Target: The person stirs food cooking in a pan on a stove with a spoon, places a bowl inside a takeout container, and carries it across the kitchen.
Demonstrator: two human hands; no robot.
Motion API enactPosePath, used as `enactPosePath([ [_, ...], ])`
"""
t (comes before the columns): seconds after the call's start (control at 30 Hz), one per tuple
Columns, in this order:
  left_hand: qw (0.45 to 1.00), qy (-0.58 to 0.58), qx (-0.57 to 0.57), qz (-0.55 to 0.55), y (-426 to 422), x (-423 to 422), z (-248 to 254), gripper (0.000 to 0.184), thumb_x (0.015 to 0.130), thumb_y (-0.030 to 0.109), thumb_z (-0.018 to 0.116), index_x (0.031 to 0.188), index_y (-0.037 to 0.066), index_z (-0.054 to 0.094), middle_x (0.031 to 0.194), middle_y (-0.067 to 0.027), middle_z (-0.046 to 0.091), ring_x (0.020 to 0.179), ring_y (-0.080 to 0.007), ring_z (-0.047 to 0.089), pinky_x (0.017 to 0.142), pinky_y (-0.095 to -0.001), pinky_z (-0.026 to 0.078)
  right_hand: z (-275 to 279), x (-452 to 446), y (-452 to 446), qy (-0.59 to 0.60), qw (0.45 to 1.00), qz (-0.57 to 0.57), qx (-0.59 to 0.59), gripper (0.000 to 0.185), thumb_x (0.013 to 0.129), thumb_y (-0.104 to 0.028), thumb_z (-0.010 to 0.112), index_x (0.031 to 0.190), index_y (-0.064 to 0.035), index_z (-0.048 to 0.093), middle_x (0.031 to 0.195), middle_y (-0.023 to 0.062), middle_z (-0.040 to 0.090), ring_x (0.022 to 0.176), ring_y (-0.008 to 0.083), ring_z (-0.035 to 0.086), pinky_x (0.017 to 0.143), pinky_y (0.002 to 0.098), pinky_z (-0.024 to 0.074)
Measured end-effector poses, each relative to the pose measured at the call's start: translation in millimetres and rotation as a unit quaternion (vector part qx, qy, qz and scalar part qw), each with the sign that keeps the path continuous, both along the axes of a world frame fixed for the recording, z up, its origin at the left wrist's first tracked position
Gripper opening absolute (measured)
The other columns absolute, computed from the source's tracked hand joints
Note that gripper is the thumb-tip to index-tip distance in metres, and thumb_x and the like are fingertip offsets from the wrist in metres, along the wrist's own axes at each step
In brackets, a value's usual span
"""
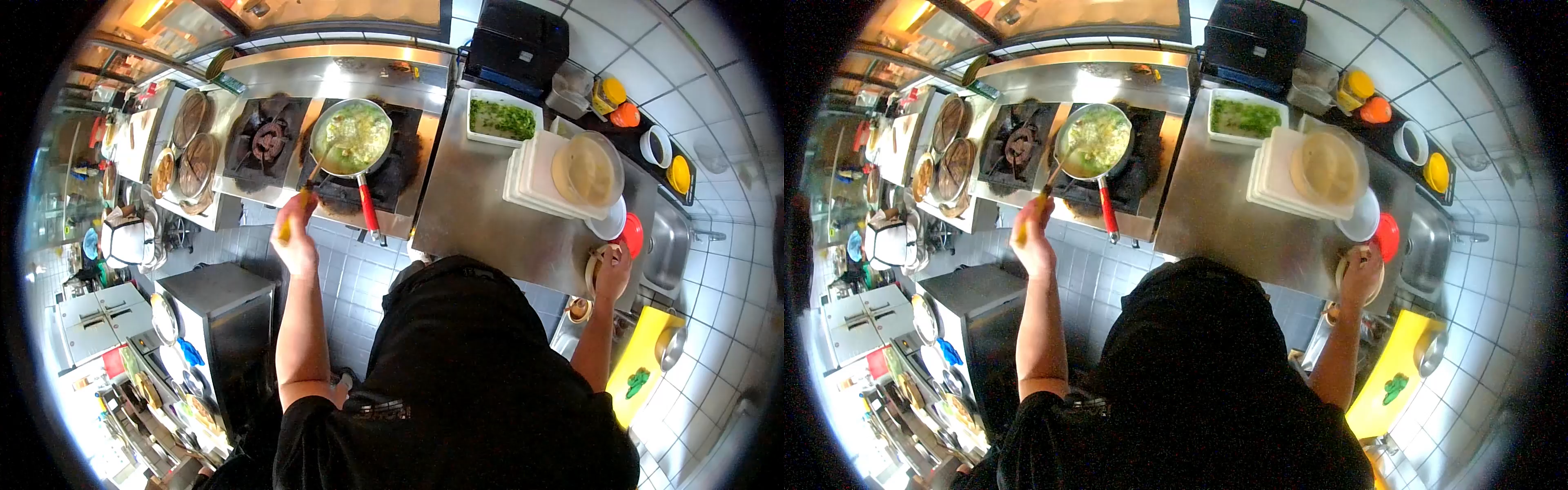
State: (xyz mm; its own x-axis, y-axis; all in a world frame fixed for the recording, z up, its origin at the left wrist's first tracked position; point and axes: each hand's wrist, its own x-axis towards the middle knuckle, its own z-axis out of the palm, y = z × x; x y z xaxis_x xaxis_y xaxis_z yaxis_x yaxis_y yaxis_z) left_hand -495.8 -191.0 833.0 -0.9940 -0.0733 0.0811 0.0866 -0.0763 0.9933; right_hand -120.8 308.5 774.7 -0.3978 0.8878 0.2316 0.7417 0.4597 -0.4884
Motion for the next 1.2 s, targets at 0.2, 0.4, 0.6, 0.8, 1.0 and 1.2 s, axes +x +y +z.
enactPosePath([
  [0.2,0.841,0.279,-0.439,-0.151,0.7,1.7,14.8,0.030,0.084,-0.005,0.069,0.113,0.002,0.070,0.118,-0.0235,0.067,0.098,-0.0371,0.071,0.089,-0.0409,0.057,10.0,-12.4,3.2,0.023,0.999,0.028,-0.011,0.040,0.091,-0.015,0.068,0.127,0.0016,0.061,0.118,0.0200,0.067,0.107,0.0331,0.064,0.097,0.0404,0.0485],
  [0.4,0.755,0.312,-0.513,-0.264,10.6,-26.5,3.8,0.042,0.074,-0.004,0.070,0.115,0.002,0.069,0.130,-0.0247,0.061,0.109,-0.0394,0.067,0.092,-0.0411,0.057,-17.4,-6.4,18.2,0.022,0.999,0.029,-0.007,0.041,0.093,-0.018,0.069,0.129,-0.0004,0.060,0.123,0.0193,0.064,0.109,0.0328,0.063,0.097,0.0411,0.0487],
  [0.6,0.651,0.349,-0.584,-0.336,-1.1,-64.8,-26.0,0.047,0.071,-0.001,0.069,0.117,0.002,0.067,0.133,-0.0264,0.058,0.116,-0.0377,0.064,0.099,-0.0388,0.053,-13.5,-7.8,15.1,0.026,0.999,0.047,0.011,0.040,0.094,-0.019,0.068,0.129,-0.0007,0.060,0.121,0.0188,0.064,0.107,0.0304,0.064,0.093,0.0407,0.0508],
  [0.8,0.725,0.267,-0.557,-0.304,5.0,-40.3,-4.6,0.035,0.077,-0.003,0.068,0.111,0.002,0.070,0.127,-0.0225,0.063,0.107,-0.0366,0.067,0.093,-0.0401,0.056,-20.6,6.5,15.2,0.001,0.999,0.032,0.002,0.040,0.094,-0.019,0.068,0.127,0.0010,0.061,0.117,0.0179,0.066,0.107,0.0301,0.065,0.092,0.0399,0.0505],
  [1.0,0.869,0.139,-0.449,-0.154,10.5,-27.1,19.1,0.022,0.093,0.003,0.062,0.114,-0.002,0.069,0.101,-0.0200,0.072,0.092,-0.0318,0.073,0.087,-0.0369,0.058,-36.8,16.1,16.3,0.023,0.999,0.017,-0.016,0.040,0.094,-0.021,0.068,0.127,0.0009,0.061,0.116,0.0172,0.066,0.106,0.0290,0.064,0.093,0.0381,0.0495],
  [1.2,0.990,-0.121,0.071,-0.023,1.6,-27.4,21.2,0.029,0.099,0.011,0.055,0.113,-0.013,0.063,0.103,-0.0235,0.069,0.096,-0.0338,0.072,0.090,-0.0415,0.060,-31.5,10.1,16.3,0.015,1.000,0.019,-0.010,0.040,0.094,-0.021,0.068,0.128,0.0003,0.061,0.116,0.0168,0.066,0.106,0.0286,0.064,0.093,0.0384,0.0490],
])
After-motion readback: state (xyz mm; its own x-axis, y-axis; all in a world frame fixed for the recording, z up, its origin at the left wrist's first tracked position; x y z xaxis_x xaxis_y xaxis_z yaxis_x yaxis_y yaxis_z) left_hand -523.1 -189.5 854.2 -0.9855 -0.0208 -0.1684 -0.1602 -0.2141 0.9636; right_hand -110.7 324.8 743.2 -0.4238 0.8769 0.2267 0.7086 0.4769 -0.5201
